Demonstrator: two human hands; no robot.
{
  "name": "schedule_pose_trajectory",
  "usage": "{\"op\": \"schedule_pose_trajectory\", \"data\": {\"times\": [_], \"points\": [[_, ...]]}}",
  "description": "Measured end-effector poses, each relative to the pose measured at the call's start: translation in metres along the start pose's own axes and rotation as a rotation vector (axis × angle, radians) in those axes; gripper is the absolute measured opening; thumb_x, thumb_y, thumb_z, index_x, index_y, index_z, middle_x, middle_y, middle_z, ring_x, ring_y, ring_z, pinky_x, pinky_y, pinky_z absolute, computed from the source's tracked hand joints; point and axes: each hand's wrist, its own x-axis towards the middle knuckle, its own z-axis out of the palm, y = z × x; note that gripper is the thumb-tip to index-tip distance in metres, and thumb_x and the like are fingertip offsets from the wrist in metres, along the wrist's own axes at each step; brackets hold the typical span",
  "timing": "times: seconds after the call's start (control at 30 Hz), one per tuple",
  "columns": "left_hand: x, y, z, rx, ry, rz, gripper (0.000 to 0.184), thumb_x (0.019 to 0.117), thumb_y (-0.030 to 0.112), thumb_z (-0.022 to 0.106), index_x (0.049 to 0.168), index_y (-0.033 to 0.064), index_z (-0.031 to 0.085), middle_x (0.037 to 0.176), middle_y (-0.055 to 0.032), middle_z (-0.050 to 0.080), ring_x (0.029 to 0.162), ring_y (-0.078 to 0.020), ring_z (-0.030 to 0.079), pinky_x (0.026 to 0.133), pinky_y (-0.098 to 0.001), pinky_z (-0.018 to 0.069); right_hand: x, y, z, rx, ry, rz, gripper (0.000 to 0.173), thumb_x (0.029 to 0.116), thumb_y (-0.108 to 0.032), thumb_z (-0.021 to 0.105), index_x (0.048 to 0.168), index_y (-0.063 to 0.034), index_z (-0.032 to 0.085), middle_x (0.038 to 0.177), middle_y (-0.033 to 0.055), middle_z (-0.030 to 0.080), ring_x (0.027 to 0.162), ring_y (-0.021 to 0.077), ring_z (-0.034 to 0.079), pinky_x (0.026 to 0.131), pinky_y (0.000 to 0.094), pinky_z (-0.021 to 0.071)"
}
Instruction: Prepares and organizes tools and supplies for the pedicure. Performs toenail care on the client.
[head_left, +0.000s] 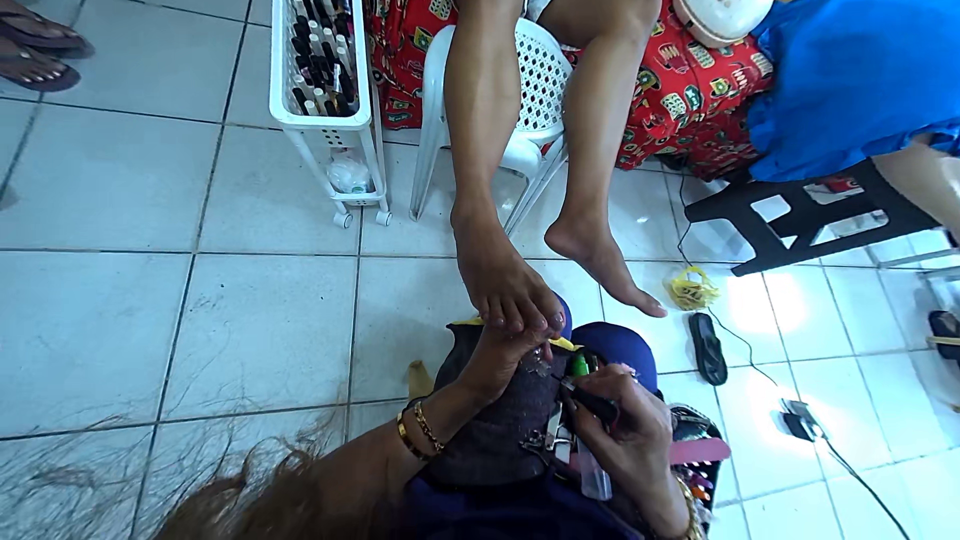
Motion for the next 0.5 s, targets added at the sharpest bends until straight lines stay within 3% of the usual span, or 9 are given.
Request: {"op": "schedule_pose_trajectory", "data": {"times": [0.37,0.5], "points": [[0.001,-0.002,0.0,0.071,-0.008,0.048,0.016,0.0979,-0.004,0.055,0.095,0.004,0.068,0.087,-0.0029,0.071,0.073,-0.0078,0.067,0.071,-0.0225,0.0581,0.0,-0.001,0.006,-0.061,0.03,-0.017,0.012,0.0863,-0.013,0.066,0.093,-0.0053,0.06,0.081,0.0043,0.063,0.08,0.0006,0.061,0.073,0.0094,0.0483],[0.0,-0.005,0.003,0.148,0.044,0.089,0.013,0.0966,-0.005,0.058,0.094,0.0041,0.067,0.086,-0.0009,0.071,0.075,-0.0069,0.067,0.076,-0.0228,0.0574,0.006,0.009,0.026,-0.163,0.019,-0.005,0.011,0.0842,-0.013,0.067,0.087,-0.0025,0.066,0.074,0.0085,0.065,0.071,0.007,0.062,0.066,0.015,0.0491]]}}
